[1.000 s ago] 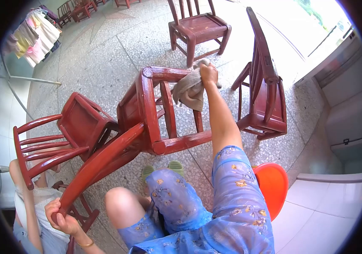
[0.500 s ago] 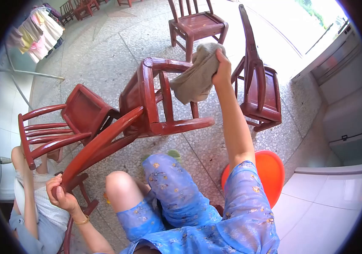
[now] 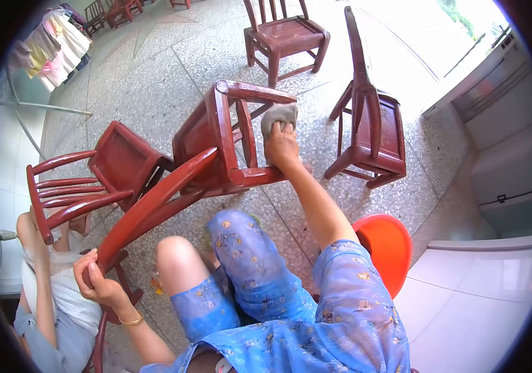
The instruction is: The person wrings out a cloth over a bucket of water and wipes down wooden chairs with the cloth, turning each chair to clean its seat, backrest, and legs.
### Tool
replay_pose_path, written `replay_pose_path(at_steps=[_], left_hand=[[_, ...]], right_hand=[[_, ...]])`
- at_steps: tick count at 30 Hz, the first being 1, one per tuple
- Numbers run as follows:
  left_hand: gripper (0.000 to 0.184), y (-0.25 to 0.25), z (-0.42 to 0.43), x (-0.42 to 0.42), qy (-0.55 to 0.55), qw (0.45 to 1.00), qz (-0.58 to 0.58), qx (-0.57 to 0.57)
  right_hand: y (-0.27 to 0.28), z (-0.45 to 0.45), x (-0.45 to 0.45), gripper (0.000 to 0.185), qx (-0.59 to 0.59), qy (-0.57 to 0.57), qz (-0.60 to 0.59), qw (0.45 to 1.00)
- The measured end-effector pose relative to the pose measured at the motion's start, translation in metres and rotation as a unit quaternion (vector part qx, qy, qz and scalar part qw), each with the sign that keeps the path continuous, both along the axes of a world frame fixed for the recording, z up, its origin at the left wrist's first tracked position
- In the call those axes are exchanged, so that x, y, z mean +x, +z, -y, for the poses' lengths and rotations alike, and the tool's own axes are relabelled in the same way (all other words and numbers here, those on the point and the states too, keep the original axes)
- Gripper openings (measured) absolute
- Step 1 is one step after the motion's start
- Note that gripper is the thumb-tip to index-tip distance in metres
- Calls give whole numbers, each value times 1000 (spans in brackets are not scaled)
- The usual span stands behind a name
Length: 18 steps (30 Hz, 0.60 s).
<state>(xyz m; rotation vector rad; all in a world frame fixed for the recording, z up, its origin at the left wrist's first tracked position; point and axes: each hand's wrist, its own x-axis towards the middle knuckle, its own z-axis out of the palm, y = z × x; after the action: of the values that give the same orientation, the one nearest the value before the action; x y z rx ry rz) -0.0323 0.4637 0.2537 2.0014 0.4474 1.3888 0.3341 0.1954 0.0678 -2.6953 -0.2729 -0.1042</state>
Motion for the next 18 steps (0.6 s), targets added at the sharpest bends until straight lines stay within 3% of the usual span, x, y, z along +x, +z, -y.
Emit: replay_pose_path(at_steps=[10,13,14,16,18], left_hand=[[7,15,32,3,-56,997,-19,47],[5,18,38,6,-69,995,-15,72],[5,19,41,6,-79,993,-17,86],[5,19,45,6,-79,992,-14,100],[7,14,45,3,-84,992,8,91]], right_hand=[[14,101,-50,40,7,10,-106,994],[16,121,-53,44,287,67,-247,923],[28,118,-59,44,292,69,-248,921],[62,108,-69,46,433,71,-235,867],[89,85,-71,51,438,83,-191,875]])
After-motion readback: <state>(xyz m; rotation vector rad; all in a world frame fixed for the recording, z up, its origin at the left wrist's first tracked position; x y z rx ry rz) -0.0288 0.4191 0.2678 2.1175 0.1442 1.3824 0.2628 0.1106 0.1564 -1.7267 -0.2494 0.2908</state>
